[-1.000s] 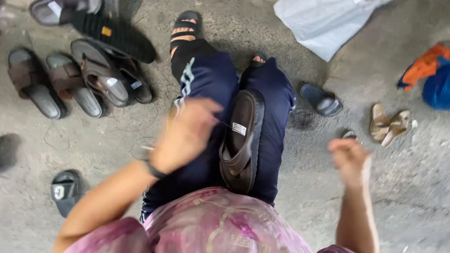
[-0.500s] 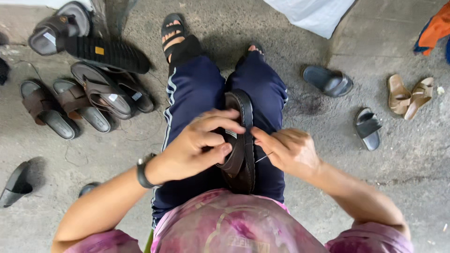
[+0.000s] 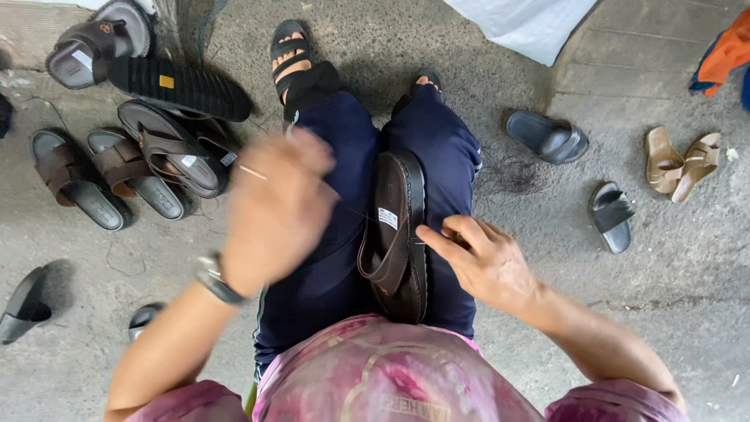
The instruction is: The person sits on a low stool and sews a brown slip-on shoe resting on their lap. They use a needle and thread to stitch the shoe's upper, pulling the thread tight with both hands. Several other pairs of sandals and shoes are scattered on the concrete floor around them.
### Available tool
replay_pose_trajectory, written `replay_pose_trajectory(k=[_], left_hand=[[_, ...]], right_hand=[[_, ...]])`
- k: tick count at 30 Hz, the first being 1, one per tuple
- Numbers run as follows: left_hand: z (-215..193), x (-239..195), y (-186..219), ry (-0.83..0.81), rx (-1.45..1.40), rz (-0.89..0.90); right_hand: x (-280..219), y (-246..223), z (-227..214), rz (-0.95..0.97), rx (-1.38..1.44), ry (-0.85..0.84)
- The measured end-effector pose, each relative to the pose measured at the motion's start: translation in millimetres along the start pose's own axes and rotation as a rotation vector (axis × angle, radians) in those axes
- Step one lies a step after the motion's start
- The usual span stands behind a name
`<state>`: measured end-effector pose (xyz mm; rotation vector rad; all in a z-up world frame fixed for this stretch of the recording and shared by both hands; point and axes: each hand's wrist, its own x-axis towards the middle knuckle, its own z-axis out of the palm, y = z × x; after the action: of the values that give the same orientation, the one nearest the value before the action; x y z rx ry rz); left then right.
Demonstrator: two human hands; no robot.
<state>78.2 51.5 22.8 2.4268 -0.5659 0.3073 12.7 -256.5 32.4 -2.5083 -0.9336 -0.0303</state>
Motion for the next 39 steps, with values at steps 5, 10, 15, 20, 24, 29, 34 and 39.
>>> replay_pose_trajectory(k=[5, 10, 15, 20, 24, 29, 34, 39], left_hand=[[53.4, -38.1, 43.6, -0.135, -0.429, 0.209], [80.6, -47.0, 58.1, -0.096, -0.409, 0.143], [52.0, -47.8, 61.8, -0.145, -0.088, 0.016], [-6.5, -27.8, 62.4, -0.375, -1.568, -0.472], [23.5, -31.4, 60.1, -0.298, -1.144, -0.403], [36.4, -38.0, 59.4, -0.572, -0.907, -0.492], [30.0, -34.2, 60.6, -0.381, -0.937, -0.406], [20.4, -35.7, 62.9, -0.401, -0.330, 0.021]], right_hand=[[13.4, -15.2, -16.9, -0.007, -0.189, -0.038], [16.5, -27.6, -15.7, -0.092, -0.491, -0.114], [2.2, -19.8, 19.1, -0.035, -0.368, -0.058], [6.4, -19.3, 18.0, 0.053, -0.064, -0.006], [-4.5, -14.5, 29.7, 0.071, -0.029, 0.022], [4.2, -12.5, -0.8, -0.039, -0.107, 0.006], [-14.9, 5.8, -64.8, 0.096, -0.355, -0.419], [10.2, -24.4, -66.7, 0.206, 0.258, -0.642]])
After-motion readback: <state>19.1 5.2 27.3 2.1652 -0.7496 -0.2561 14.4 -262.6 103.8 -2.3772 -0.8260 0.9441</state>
